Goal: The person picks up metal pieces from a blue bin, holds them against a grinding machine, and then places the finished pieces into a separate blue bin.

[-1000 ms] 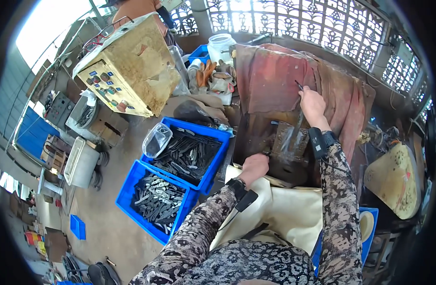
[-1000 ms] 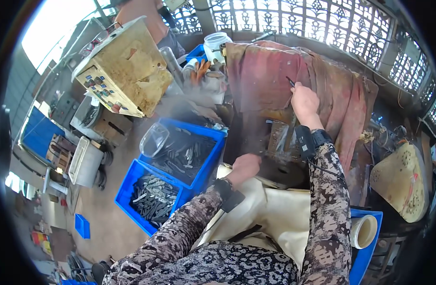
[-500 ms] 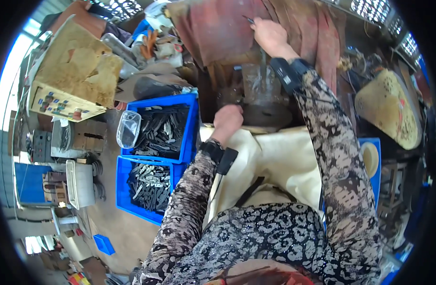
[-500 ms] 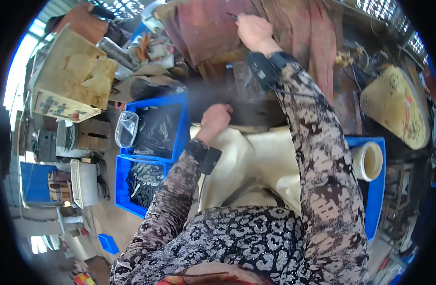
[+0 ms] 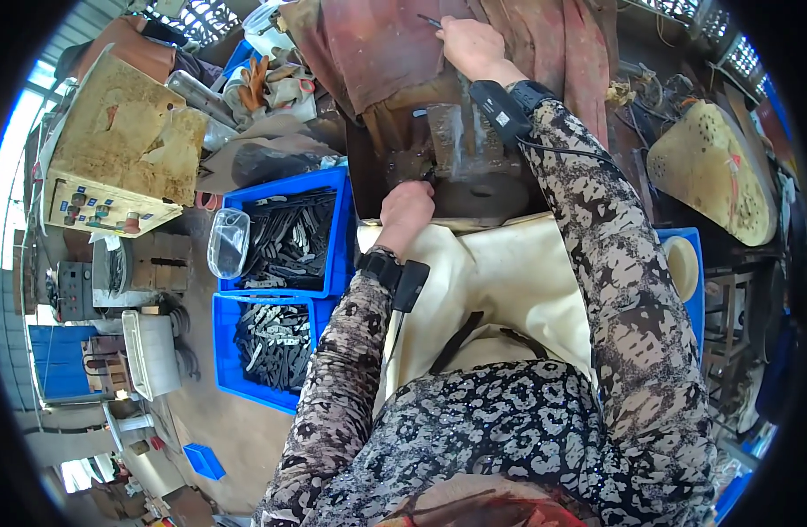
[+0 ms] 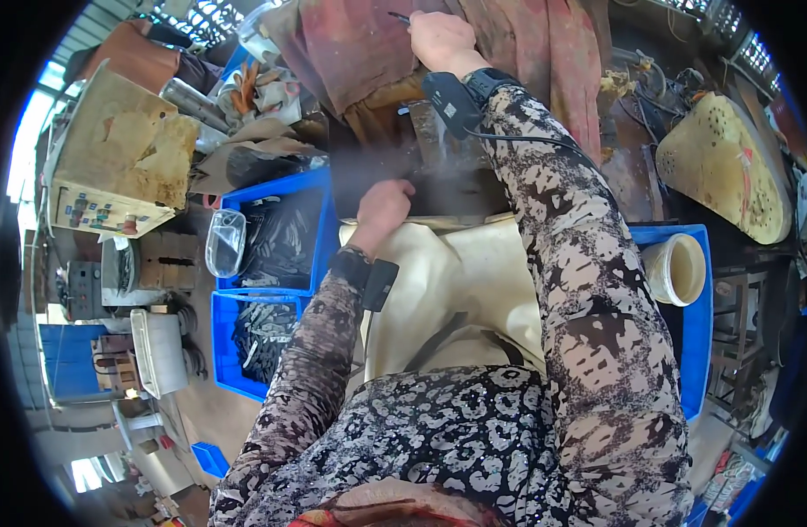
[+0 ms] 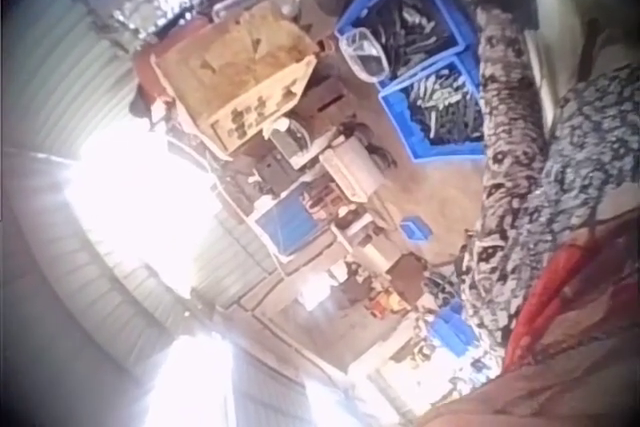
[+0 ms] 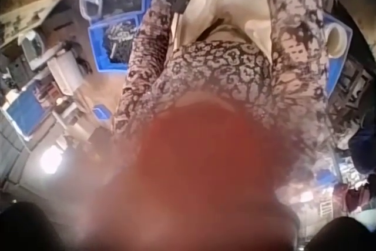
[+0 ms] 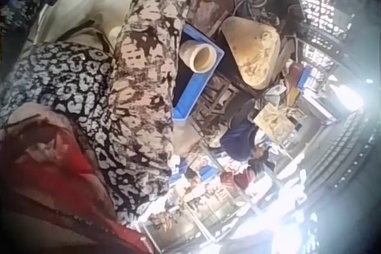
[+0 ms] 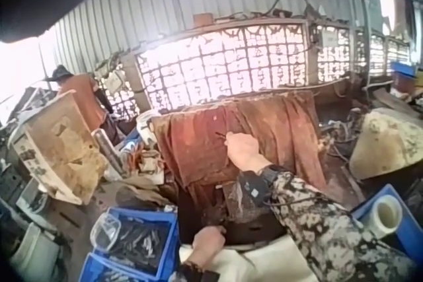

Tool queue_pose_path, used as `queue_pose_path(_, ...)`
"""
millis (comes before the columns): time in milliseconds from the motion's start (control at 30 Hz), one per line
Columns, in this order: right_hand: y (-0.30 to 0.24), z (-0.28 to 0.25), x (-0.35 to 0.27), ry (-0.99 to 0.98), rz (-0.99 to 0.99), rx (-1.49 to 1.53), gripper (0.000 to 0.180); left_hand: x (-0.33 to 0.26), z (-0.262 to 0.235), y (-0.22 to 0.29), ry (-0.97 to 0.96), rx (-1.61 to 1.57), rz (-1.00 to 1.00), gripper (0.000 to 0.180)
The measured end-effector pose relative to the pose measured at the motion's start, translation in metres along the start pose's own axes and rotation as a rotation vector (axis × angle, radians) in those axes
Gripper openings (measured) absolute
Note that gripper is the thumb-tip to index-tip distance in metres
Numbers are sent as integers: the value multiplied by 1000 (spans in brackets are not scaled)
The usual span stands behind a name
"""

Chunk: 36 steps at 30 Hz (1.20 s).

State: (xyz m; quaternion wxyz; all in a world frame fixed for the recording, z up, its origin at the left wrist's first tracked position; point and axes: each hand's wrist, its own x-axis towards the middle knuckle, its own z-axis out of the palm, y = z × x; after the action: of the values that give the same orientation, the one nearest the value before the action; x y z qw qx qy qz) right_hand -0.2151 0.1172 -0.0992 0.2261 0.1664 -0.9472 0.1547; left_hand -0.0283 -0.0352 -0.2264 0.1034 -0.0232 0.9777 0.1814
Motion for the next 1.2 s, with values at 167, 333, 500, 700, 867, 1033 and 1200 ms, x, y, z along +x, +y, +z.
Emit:
queue_pose_path(167,0,-8,-7,-25,59,14,28,2,14,-7,185,-55,102,25)
queue_pose_path(333,-1,-17,-42,76,-61,118,25,24,20,-38,350,-484,280,24)
queue_pose_path(500,-15,-49,-150,219,-156,310,16,50,-18,-28,606,-268,392,22)
queue_pose_path(700,-37,-70,-291,12,-158,331,33,52,-13,-20,526,284,465,14)
queue_pose_path(867,-29,-72,-332,-75,-132,395,31,40,17,-14,298,202,524,10)
queue_pose_path(1033,-26,-65,-352,-213,-191,439,32,58,36,-33,86,269,525,15)
queue_pose_path(1200,-15,-46,-333,-207,149,825,23,80,27,-12,69,230,393,22)
